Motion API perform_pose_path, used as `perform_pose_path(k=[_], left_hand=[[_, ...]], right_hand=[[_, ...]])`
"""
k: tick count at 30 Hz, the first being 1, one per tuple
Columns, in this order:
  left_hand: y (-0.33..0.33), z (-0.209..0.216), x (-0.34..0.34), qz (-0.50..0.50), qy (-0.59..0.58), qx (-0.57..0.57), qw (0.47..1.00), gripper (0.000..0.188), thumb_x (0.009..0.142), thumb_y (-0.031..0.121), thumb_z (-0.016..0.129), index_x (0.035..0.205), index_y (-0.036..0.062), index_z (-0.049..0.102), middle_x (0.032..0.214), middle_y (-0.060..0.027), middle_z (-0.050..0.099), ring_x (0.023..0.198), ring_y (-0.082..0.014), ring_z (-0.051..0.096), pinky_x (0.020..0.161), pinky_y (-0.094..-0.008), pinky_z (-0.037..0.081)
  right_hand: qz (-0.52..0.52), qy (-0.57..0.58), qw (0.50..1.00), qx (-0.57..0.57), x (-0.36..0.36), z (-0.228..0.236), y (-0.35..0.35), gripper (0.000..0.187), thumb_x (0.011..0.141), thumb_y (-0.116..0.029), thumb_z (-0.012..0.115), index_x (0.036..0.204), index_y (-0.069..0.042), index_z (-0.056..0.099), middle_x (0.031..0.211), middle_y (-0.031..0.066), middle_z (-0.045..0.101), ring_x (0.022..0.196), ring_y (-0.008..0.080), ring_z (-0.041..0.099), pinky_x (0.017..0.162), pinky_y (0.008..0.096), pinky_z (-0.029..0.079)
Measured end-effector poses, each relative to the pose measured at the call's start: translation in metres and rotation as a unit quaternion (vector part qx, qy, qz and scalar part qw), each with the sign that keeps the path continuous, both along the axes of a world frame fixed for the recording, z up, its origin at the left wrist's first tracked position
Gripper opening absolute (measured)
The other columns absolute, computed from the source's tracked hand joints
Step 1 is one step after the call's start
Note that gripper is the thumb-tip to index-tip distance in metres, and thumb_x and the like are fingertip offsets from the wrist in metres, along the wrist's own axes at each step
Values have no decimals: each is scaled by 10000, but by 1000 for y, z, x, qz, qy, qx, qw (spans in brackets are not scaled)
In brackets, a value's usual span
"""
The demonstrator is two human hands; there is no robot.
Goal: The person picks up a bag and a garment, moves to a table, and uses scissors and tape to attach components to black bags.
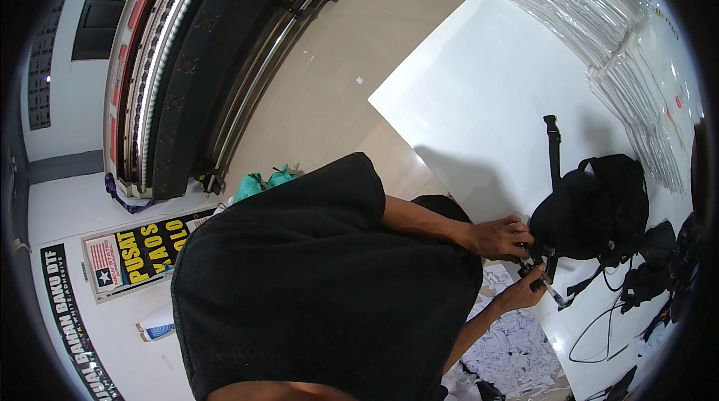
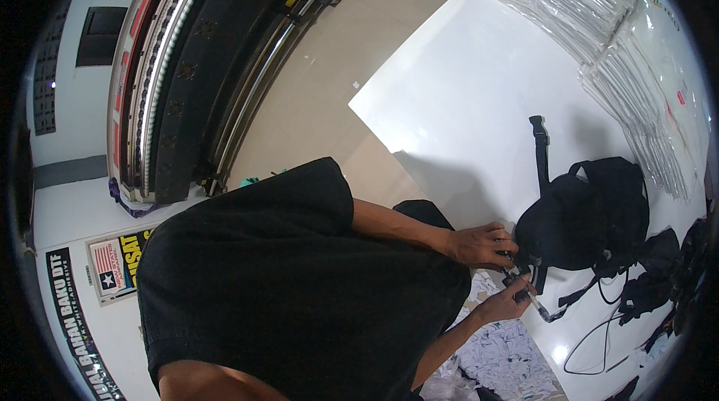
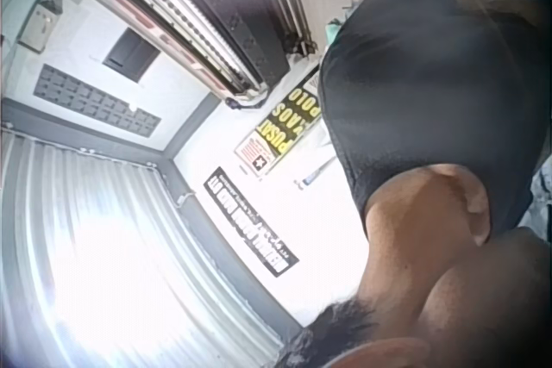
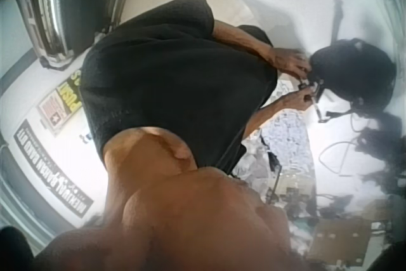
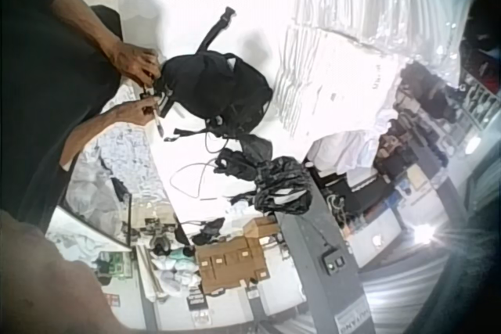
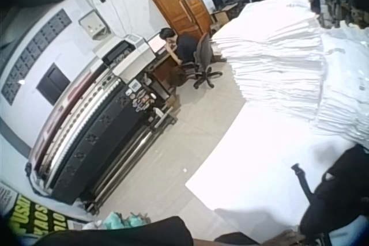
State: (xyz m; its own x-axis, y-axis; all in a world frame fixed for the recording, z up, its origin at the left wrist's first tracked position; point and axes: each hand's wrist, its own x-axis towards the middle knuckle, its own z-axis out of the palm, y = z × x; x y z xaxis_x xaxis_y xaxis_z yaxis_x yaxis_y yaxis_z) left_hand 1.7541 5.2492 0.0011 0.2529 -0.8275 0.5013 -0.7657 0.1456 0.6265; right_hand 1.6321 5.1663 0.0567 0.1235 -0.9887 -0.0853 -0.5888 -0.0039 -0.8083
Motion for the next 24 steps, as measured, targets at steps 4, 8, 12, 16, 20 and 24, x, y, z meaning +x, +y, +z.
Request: perform_pose_path(k=[4, 8, 12, 16, 20, 24], left_hand=[[0, -1, 0, 2, -7, -1, 1000, 250, 789, 237, 722, 1031, 179, 699, 1166, -44, 535, 1153, -213, 418, 976, -402, 336], [-1, -1, 0, 4, -12, -1, 1000, 239, 786, 232, 722, 1017, 175, 698, 1163, -44, 535, 1150, -215, 416, 977, -404, 338], [-2, -2, 0, 10, -12, -10, 1000, 233, 783, 236, 719, 1006, 173, 696, 1161, -43, 537, 1148, -216, 413, 977, -400, 335], [-1, -1, 0, 7, -13, -8, 1000, 235, 783, 244, 715, 1007, 175, 697, 1155, -42, 538, 1151, -215, 412, 979, -394, 330], [-1, 0, -1, 3, 9, -7, 1000, 241, 782, 242, 708, 1014, 177, 697, 1150, -44, 539, 1156, -212, 413, 982, -396, 327], [-1, 0, 0, -4, 2, 3, 1000, 243, 789, 237, 695, 1025, 181, 693, 1149, -45, 537, 1161, -212, 418, 985, -401, 324]], right_hand=[[1, -1, 1000, -8, 3, 6, 1, 365, 946, -314, 649, 918, 50, 644, 715, 105, 631, 614, 143, 574, 549, 286, 480], [8, -1, 1000, -22, 4, 4, 2, 378, 944, -322, 651, 930, 55, 650, 731, 113, 638, 626, 148, 581, 552, 289, 481], [13, 2, 999, -32, 3, 1, 1, 381, 945, -322, 650, 934, 59, 653, 757, 125, 654, 642, 155, 592, 563, 288, 492], [17, -1, 1000, -25, 3, 5, 1, 392, 941, -325, 654, 924, 66, 651, 767, 131, 665, 644, 160, 602, 575, 283, 505], [11, 2, 1000, 5, 1, 3, -1, 410, 934, -331, 662, 929, 79, 643, 751, 123, 658, 635, 151, 599, 573, 273, 505], [2, -17, 1000, 1, 1, 1, 0, 413, 933, -327, 663, 937, 85, 637, 734, 118, 648, 626, 141, 592, 565, 264, 497]])
